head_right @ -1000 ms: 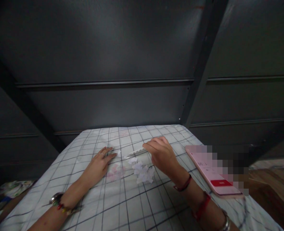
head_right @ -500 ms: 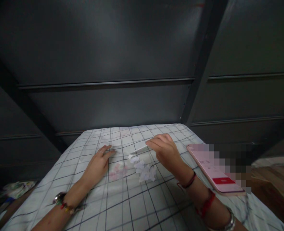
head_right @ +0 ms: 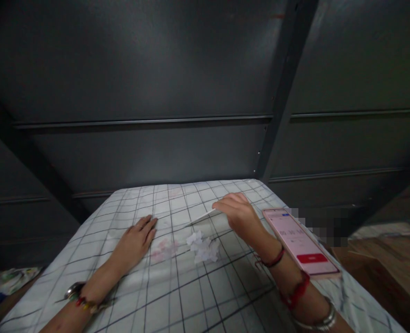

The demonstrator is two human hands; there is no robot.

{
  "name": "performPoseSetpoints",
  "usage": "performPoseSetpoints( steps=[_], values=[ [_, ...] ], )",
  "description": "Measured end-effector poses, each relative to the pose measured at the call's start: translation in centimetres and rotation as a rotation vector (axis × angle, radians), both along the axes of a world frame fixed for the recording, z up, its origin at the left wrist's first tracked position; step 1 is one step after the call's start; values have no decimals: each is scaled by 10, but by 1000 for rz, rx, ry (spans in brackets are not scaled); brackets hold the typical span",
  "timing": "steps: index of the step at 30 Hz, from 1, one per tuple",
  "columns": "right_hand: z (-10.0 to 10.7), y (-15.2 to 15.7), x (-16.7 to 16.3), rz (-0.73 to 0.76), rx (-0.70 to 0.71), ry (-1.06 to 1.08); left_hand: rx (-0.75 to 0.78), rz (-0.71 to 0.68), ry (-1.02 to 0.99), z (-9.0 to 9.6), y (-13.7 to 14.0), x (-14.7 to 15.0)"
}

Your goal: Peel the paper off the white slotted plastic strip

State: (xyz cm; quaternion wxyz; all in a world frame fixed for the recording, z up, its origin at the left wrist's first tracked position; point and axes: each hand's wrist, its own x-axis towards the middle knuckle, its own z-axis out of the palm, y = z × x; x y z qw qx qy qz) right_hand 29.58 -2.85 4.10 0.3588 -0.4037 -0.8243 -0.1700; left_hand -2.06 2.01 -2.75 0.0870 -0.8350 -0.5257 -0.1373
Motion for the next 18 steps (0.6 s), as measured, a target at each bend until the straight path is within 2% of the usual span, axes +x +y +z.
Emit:
performPoseSetpoints(
  steps=[4,6,9,13,18],
  values=[
    [2,0,1,74,-103,-61,-26,18,30,0,0,-1],
    [4,0,8,96,-82,-52,-18,20,33,0,0,0],
    [4,0,12,46,13,-1,-6,19,29,0,0,0],
    [-3,1,-11,-58,81,26,-35,87,58,1,-2,0],
    [-10,2,-42,-121,112,-90,-69,115,71,4,-3,-2]
  ],
)
